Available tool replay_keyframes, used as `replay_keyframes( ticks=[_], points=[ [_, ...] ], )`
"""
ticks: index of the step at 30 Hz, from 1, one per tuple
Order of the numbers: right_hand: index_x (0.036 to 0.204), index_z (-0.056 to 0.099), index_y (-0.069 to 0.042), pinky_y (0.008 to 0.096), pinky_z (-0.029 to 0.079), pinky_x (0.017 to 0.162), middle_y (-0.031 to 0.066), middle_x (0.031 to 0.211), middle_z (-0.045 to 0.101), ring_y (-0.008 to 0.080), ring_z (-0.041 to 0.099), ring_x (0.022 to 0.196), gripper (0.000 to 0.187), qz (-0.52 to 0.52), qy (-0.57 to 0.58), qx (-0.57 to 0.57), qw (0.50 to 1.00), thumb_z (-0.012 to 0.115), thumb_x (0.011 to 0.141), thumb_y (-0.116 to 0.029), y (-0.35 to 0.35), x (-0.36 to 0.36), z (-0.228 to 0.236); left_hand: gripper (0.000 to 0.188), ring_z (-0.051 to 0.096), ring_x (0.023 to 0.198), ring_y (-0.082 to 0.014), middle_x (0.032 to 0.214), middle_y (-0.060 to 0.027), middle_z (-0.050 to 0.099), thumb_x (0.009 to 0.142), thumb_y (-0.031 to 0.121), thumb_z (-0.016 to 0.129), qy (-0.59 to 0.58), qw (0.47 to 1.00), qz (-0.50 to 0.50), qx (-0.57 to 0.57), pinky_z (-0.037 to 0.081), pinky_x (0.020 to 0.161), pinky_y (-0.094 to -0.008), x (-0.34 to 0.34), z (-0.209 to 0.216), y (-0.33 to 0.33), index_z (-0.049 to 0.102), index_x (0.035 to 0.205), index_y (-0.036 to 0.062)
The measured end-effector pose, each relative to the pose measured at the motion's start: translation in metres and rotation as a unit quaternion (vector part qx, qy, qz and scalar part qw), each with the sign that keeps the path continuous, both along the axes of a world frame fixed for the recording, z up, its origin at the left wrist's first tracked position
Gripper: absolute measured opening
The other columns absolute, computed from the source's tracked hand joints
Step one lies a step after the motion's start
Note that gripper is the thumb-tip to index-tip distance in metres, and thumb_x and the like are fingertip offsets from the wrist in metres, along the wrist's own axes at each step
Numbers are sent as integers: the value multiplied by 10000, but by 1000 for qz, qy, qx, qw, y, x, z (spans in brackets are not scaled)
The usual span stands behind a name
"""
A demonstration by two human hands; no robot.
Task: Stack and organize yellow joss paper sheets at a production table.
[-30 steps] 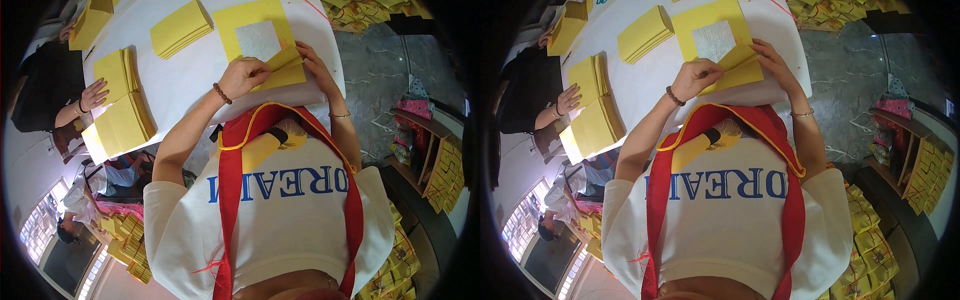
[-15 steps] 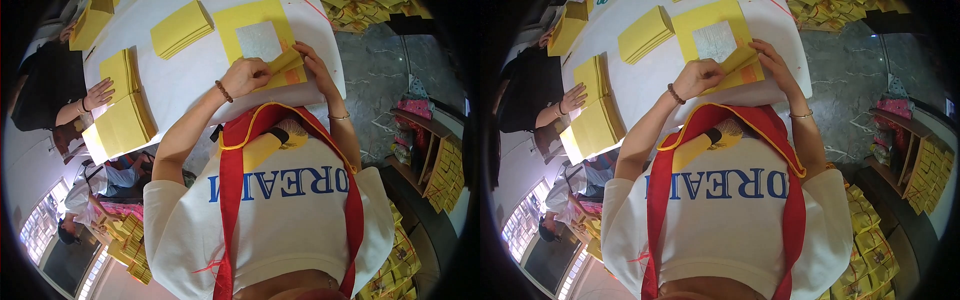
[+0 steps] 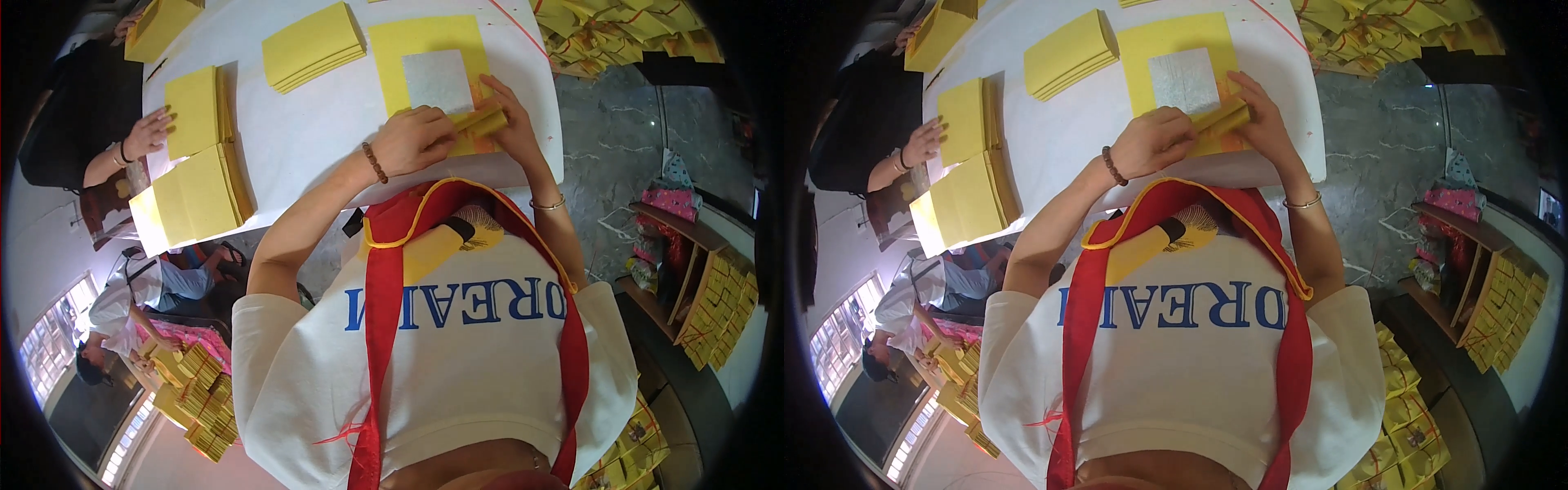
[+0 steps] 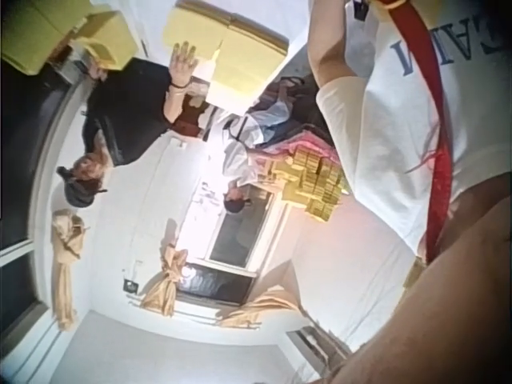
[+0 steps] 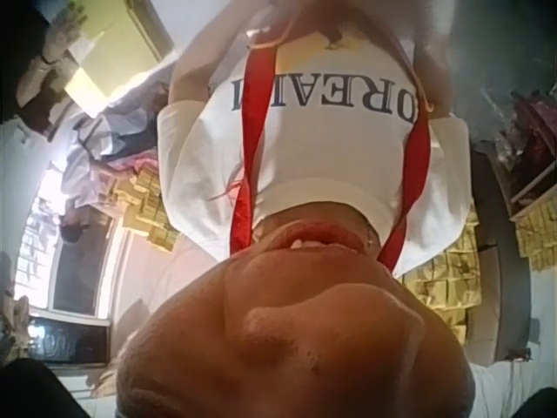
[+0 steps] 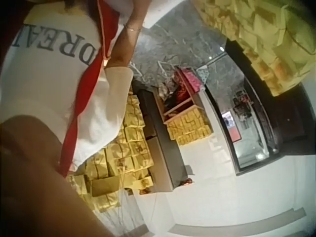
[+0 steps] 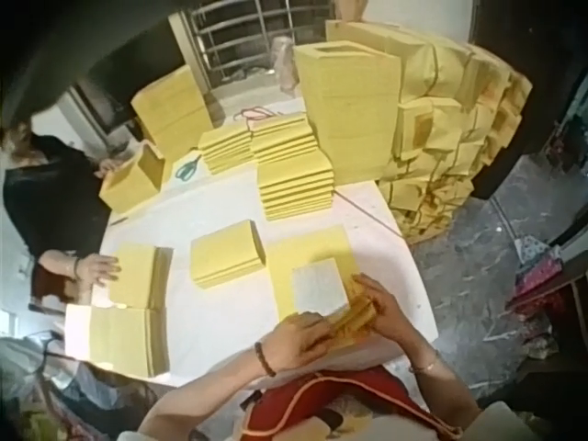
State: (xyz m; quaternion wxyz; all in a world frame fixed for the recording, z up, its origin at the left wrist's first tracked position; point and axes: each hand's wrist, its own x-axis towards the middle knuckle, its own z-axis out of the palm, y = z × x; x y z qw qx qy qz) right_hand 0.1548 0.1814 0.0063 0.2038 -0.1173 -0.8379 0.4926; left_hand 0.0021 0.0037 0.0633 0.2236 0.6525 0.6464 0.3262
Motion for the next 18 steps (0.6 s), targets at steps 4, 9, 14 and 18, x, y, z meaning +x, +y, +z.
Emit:
replay_keyframes(
  ticks=[4, 9, 14, 18],
  points=[
    [944, 607, -66, 309, 362, 980, 113, 1387, 364, 216, 380, 1263, 291, 28, -5, -169, 985, 656, 685, 56, 5, 2, -6, 393, 522, 1002, -277, 1071, -120, 575, 734, 66, 559, -67, 996, -17, 64, 416, 867, -364, -21, 8, -17, 549, 1126, 49],
    [945, 604, -57, 300, 347, 992, 107, 1387, 365, 216, 371, 1270, 285, 34, 2, -157, 987, 631, 692, 72, 6, -1, -5, 619, 424, 1137, -322, 1184, -135, 524, 649, 45, 543, -18, 992, 89, 84, 318, 950, -420, -47, -4, -46, 462, 1262, 48],
    [941, 601, -54, 301, 333, 1003, 103, 1377, 375, 219, 354, 1279, 282, 30, 2, -166, 986, 613, 694, 82, 4, -3, -5, 524, 460, 1090, -285, 1162, -86, 548, 694, 65, 551, 139, 968, 177, 108, 353, 906, -396, -31, -35, -32, 526, 1216, 111],
    [943, 612, -81, 352, 311, 1027, 91, 1356, 399, 269, 357, 1273, 265, 19, -2, -63, 998, 654, 697, 9, 9, -3, 3, 346, 508, 1018, -229, 1128, -14, 578, 755, 143, 570, 252, 944, 172, 129, 383, 821, -358, -35, -45, -26, 624, 1095, 176]
  ],
)
